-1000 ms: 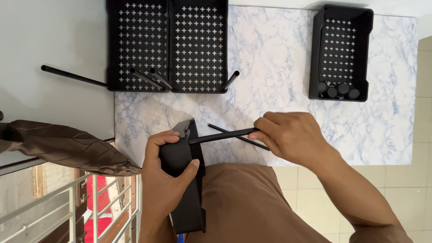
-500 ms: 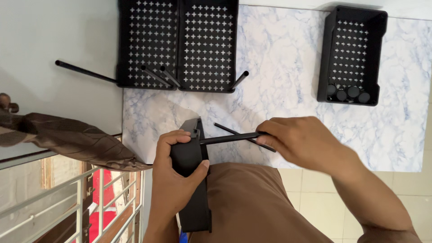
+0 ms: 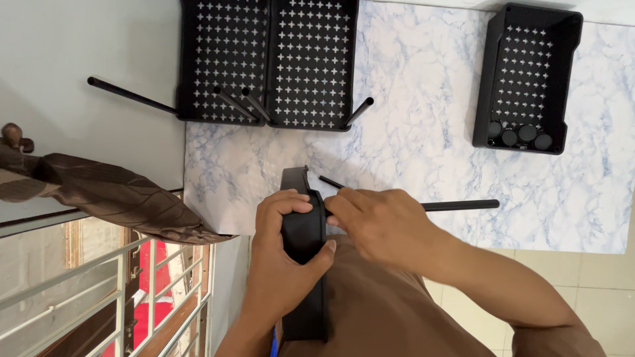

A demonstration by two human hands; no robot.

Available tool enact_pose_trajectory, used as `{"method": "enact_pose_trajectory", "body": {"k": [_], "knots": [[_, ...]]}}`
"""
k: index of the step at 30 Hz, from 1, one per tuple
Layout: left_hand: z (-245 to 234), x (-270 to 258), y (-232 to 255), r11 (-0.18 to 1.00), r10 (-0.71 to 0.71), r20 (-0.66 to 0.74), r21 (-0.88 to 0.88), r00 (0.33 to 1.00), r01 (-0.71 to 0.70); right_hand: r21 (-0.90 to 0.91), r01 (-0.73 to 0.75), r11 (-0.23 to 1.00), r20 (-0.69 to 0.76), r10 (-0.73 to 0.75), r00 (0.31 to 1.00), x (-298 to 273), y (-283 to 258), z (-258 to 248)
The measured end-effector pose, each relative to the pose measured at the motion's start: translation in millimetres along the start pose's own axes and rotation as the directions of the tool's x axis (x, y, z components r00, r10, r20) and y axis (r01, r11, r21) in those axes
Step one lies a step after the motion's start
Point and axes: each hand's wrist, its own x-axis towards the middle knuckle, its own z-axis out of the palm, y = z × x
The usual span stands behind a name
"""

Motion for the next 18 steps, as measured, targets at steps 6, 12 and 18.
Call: {"method": "enact_pose_trajectory", "body": {"k": [6,12,18], "knots": [[4,-3,2,0.999,0.017,0.043,0.045,0.999,-0.019,0.383,-0.391,0.837,0.602,0.095,0.793,19,31,-22],[2,1,2,0.998,0.025,0.051,0.051,0.998,-0.028,0.267,-0.259,0.928,0.314,0.170,0.934,4,15,-16],[-6,6,1,1.000,-0.012,0.009,0.026,1.000,0.012,-0.111,-0.046,0.993,-0.068,0.038,0.997,-21,11,-17]]}}
